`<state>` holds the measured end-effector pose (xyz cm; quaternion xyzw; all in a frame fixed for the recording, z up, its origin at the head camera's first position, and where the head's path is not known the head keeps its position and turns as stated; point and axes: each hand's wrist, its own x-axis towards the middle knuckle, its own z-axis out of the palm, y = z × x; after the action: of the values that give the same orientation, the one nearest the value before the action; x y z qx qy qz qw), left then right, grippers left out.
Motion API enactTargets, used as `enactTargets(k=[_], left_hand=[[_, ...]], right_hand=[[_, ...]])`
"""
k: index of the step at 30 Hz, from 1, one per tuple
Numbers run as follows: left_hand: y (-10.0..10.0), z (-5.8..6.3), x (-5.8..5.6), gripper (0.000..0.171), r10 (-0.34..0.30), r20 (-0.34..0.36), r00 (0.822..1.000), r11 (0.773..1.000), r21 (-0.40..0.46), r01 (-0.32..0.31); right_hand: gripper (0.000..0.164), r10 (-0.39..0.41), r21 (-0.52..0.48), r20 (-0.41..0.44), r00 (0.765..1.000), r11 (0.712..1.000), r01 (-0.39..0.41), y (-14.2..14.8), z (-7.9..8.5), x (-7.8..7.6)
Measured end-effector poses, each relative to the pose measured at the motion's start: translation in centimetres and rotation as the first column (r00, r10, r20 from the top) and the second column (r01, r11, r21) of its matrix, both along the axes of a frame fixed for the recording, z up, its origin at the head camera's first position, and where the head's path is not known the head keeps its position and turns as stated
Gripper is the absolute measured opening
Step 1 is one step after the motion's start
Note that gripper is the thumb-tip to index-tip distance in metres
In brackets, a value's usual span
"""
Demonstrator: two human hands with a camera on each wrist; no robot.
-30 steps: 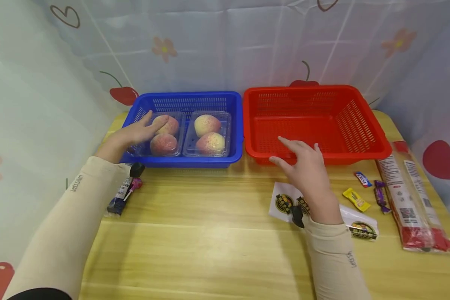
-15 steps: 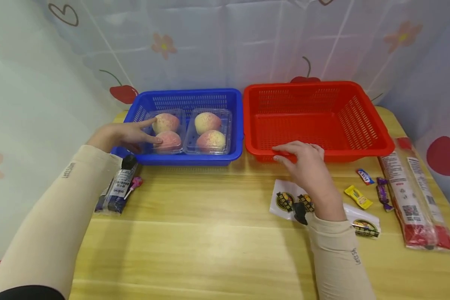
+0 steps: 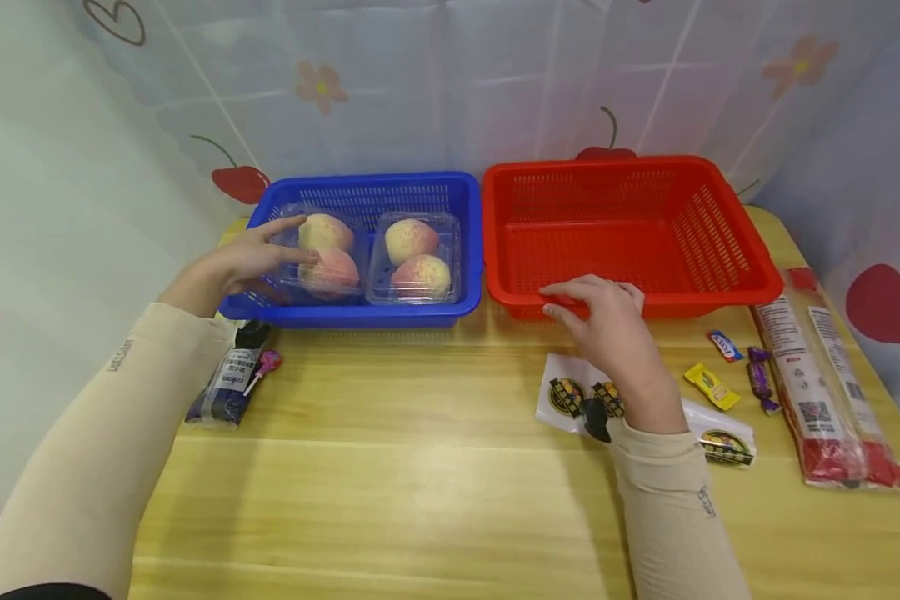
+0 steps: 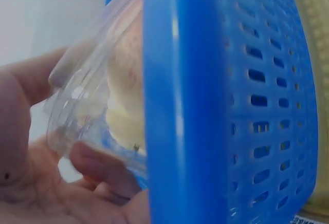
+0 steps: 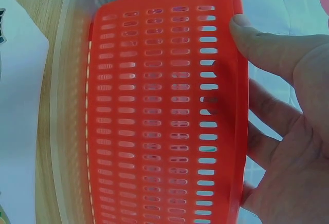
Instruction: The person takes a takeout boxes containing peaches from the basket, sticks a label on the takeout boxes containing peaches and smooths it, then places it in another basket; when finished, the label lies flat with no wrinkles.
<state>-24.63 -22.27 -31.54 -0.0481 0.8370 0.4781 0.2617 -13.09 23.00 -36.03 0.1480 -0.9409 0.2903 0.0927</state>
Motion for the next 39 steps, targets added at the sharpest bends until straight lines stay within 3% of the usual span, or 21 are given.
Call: enactTargets(k=[5, 8, 14, 18, 22, 27, 31, 35, 37, 39], left_hand=[[-0.4, 0.5, 0.3, 0.075, 0.142, -0.036, 0.989, 0.986, 0.088, -0.138], [-0.7, 1.1, 0.7, 0.072, 0.217, -0.058, 0.975, 0.966, 0.157, -0.205], [-0.9, 2.6, 2.4, 0.066, 0.268, -0.15, 0.952, 0.926, 0.314, -0.212], [-0.5, 3.4, 4.4, 0.061, 0.253, -0.264, 0.931, 0.906, 0.402, -0.132], [0.6, 3.6, 6.7, 0.051, 0.168, -0.38, 0.909, 0.879, 0.476, 0.036], [2.8, 2.6, 9.2, 0.05, 0.002, -0.46, 0.888, 0.774, 0.563, 0.29], [4.4, 1.1, 10.9, 0.046, -0.121, -0.496, 0.86, 0.71, 0.562, 0.424], [6.0, -0.7, 12.2, 0.042, -0.217, -0.508, 0.834, 0.681, 0.534, 0.502], [6.7, -1.6, 12.8, 0.044, -0.251, -0.509, 0.824, 0.681, 0.512, 0.523], [7.4, -2.6, 13.2, 0.047, -0.269, -0.495, 0.826, 0.691, 0.498, 0.524]], right_hand=[[0.029, -0.002, 0.007, 0.012, 1.0, 1.0, 0.002, 0.0, 0.2, -0.2], [0.03, -0.005, 0.011, 0.026, 1.0, 1.0, 0.005, 0.1, 0.3, -0.4], [0.029, 0.007, 0.013, 0.022, 1.0, 1.0, -0.007, 0.0, 0.5, -0.6], [0.03, 0.008, 0.009, 0.037, 0.999, 1.0, -0.009, 0.0, 0.6, -0.5], [0.031, 0.009, 0.004, 0.068, 0.998, 1.0, -0.01, 0.1, 0.5, -0.3], [0.032, 0.015, 0.01, 0.071, 0.997, 1.0, -0.016, 0.3, 0.4, -0.1], [0.032, 0.019, 0.002, 0.064, 0.998, 1.0, -0.019, 0.3, 0.4, 0.0], [0.031, 0.034, -0.012, 0.054, 0.998, 0.999, -0.033, 0.4, 0.2, -0.1], [0.031, 0.042, -0.014, 0.041, 0.998, 0.999, -0.041, 0.4, 0.2, -0.1], [0.03, 0.05, -0.01, 0.017, 0.999, 0.999, -0.05, 0.4, 0.2, -0.1]])
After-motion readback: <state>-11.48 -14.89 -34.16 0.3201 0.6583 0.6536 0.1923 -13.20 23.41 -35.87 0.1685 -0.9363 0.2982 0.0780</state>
